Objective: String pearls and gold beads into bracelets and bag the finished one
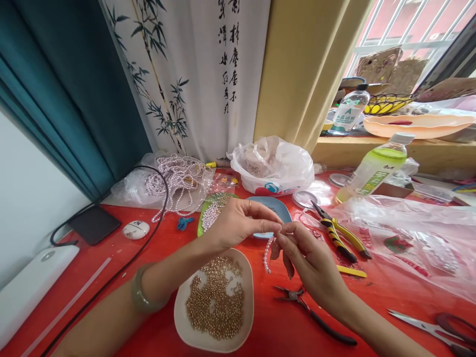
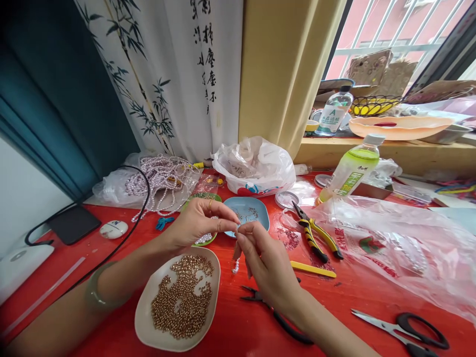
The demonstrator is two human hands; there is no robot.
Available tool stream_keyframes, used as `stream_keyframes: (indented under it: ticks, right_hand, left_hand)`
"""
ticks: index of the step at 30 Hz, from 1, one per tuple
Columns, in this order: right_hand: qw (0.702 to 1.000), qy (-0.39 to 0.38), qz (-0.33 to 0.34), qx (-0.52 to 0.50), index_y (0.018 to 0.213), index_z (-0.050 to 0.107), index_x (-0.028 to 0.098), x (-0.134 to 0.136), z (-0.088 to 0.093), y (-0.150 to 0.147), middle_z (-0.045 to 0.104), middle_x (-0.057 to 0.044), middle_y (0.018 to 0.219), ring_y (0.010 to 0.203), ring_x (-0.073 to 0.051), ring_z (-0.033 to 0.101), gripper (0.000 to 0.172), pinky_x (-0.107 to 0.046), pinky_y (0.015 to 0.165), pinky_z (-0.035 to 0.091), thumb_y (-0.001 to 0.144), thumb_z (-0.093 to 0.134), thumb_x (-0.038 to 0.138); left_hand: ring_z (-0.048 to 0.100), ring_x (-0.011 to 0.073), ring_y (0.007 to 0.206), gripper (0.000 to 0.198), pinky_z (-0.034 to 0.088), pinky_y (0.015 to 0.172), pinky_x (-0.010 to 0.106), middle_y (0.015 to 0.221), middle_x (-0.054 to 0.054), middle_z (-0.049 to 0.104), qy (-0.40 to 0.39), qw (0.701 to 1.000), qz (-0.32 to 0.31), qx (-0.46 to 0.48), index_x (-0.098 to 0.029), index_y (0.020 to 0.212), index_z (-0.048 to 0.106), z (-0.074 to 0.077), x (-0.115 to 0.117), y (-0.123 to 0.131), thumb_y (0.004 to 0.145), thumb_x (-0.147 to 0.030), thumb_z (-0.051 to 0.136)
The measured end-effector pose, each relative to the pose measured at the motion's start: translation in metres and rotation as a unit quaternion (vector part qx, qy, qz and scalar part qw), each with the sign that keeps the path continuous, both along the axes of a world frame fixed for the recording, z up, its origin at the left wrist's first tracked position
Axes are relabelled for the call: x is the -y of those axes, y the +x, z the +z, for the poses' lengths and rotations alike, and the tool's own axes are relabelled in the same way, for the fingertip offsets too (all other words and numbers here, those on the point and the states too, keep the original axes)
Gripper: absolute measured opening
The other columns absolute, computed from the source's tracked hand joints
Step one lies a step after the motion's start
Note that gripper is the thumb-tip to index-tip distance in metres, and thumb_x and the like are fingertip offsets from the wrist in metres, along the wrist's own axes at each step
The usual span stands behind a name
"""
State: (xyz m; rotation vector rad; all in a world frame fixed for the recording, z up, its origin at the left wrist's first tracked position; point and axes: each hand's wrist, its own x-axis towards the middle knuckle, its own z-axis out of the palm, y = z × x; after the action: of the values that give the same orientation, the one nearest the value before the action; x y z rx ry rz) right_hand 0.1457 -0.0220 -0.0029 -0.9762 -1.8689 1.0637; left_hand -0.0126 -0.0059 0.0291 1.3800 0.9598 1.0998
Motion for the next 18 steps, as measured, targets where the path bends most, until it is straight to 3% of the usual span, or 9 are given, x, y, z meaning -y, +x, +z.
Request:
stream_keyframes:
  ticks: [3,6,8,10,14,16,18]
  right_hand:
    - [0.999,0.028,-0.019,0.033,0.08,0.048,0.02,-0.004,0.002,0.002,0.054,0.003,0.055,0.039,-0.008,0.043,0.013,-0.02,0.038,0.036,0.086,0.041,0.029]
    - [0.989,0.131,-0.056,0.051,0.078,0.054,0.02,-0.008,0.007,0.004,0.058,-0.002,0.068,0.059,-0.014,0.052,0.013,-0.026,0.053,0.042,0.084,0.044,0.026]
    - [0.983,0.169,-0.044,0.046,0.083,0.058,0.021,-0.01,0.011,0.004,0.059,-0.005,0.084,0.078,-0.018,0.053,0.015,-0.031,0.068,0.043,0.084,0.044,0.025]
    - [0.99,0.138,0.001,0.036,0.092,0.058,0.022,-0.01,0.014,0.004,0.06,-0.006,0.091,0.087,-0.019,0.053,0.018,-0.033,0.076,0.042,0.086,0.041,0.026]
    - [0.996,0.044,0.062,0.038,0.1,0.056,0.022,-0.008,0.017,0.004,0.059,-0.002,0.069,0.067,-0.016,0.055,0.025,-0.029,0.062,0.045,0.088,0.036,0.028]
    - [0.996,0.051,0.051,0.05,0.101,0.056,0.022,-0.008,0.017,0.005,0.056,-0.001,0.064,0.06,-0.015,0.054,0.025,-0.028,0.056,0.045,0.088,0.036,0.029]
    - [0.993,0.08,0.039,0.075,0.1,0.057,0.023,-0.007,0.017,0.006,0.059,-0.003,0.071,0.069,-0.017,0.056,0.024,-0.029,0.059,0.045,0.087,0.037,0.03]
  left_hand:
    - [0.054,0.0129,0.063,0.007,0.042,0.061,0.025,0.066,0.002,0.064,0.072,0.995,0.02,-0.062,-0.017,0.065,0.067,0.001,0.0,-0.001,0.063,-0.024,0.069]
    - [0.053,0.0131,0.064,0.007,0.041,0.06,0.025,0.068,0.002,0.064,0.112,0.989,0.023,-0.089,-0.017,0.065,0.067,0.001,0.0,-0.002,0.065,-0.025,0.067]
    - [0.054,0.0135,0.065,0.008,0.042,0.061,0.025,0.069,0.002,0.064,0.11,0.99,0.022,-0.084,-0.017,0.066,0.067,0.001,0.0,-0.002,0.066,-0.025,0.066]
    - [0.055,0.0141,0.065,0.009,0.043,0.062,0.026,0.068,0.002,0.064,0.103,0.991,0.025,-0.078,-0.016,0.067,0.066,0.001,0.001,-0.001,0.066,-0.025,0.066]
    - [0.055,0.0143,0.065,0.012,0.043,0.061,0.026,0.066,0.002,0.063,0.107,0.99,0.045,-0.084,-0.016,0.067,0.064,0.0,0.002,-0.002,0.067,-0.028,0.065]
    - [0.053,0.0132,0.064,0.013,0.042,0.061,0.025,0.066,0.001,0.061,0.117,0.987,0.059,-0.093,-0.016,0.068,0.062,0.001,0.001,-0.003,0.069,-0.029,0.063]
    - [0.051,0.0121,0.063,0.013,0.041,0.06,0.024,0.066,0.0,0.059,0.123,0.985,0.065,-0.102,-0.016,0.069,0.059,0.001,0.001,-0.003,0.072,-0.029,0.061]
